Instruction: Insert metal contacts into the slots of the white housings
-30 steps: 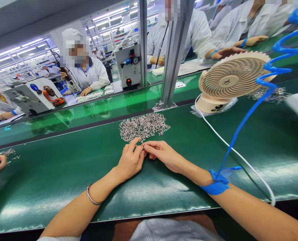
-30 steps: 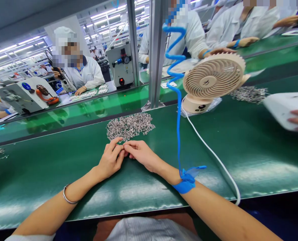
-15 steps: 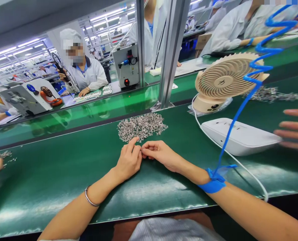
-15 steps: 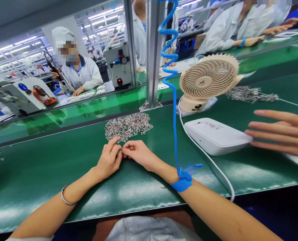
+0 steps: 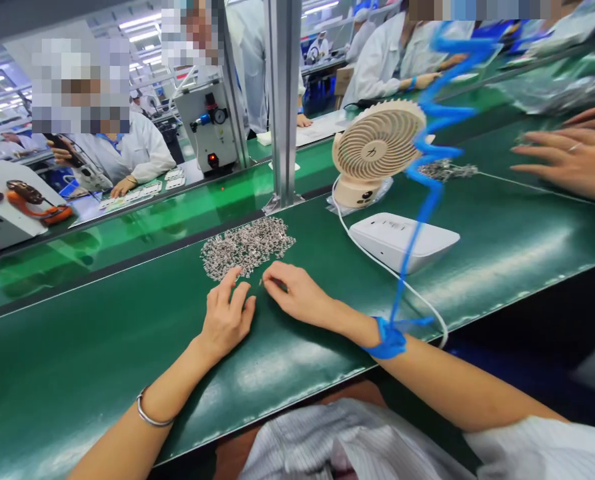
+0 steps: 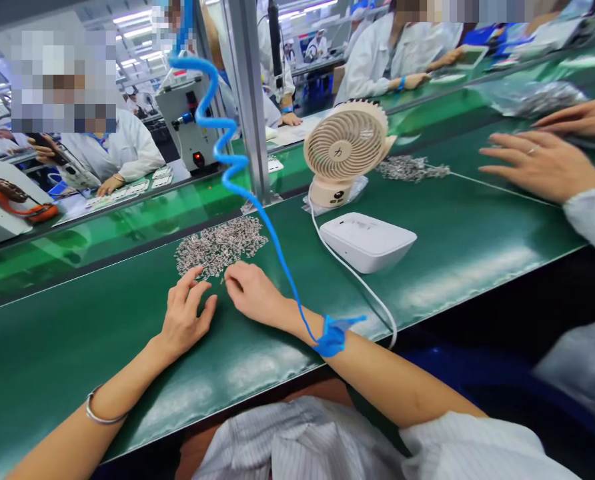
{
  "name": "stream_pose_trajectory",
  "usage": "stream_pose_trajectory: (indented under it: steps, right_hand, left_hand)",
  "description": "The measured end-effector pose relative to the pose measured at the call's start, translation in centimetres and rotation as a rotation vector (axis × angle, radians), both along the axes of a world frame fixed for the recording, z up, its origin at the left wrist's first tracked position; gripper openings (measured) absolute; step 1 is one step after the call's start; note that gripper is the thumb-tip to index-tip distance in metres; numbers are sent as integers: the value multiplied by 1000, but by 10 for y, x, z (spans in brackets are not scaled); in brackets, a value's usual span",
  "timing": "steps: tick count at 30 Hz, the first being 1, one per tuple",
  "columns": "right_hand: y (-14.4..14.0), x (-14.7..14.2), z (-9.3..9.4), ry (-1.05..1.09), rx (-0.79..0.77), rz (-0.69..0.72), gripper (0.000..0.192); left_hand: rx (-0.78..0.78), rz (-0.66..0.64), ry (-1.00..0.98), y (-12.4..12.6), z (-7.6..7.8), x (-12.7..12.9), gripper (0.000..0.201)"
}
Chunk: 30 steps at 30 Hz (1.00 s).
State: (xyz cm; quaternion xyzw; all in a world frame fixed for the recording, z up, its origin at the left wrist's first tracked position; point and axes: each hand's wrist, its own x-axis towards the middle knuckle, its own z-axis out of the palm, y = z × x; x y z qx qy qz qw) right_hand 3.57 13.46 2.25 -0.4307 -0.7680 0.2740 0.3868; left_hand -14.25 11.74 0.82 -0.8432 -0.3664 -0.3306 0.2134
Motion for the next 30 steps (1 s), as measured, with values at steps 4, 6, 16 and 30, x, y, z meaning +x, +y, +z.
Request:
stream_pose_trajectory:
  steps: [4,6,16,30]
  right_hand:
    - [8,47,8,-443,253,-421,22]
    - [16,76,10,-649,149,-645,25]
    - [8,144,-7,-1106,31,-704,30]
    - [15,162,12,-1038,280,-734,28]
  left_hand:
    - [1,-17,-3,1,-1,0,22]
    - [5,-20,-5,1,-1,0,23]
    - [26,-9,-3,3,-3,1,20]
    - [49,23,-12,1,-8,-1,18]
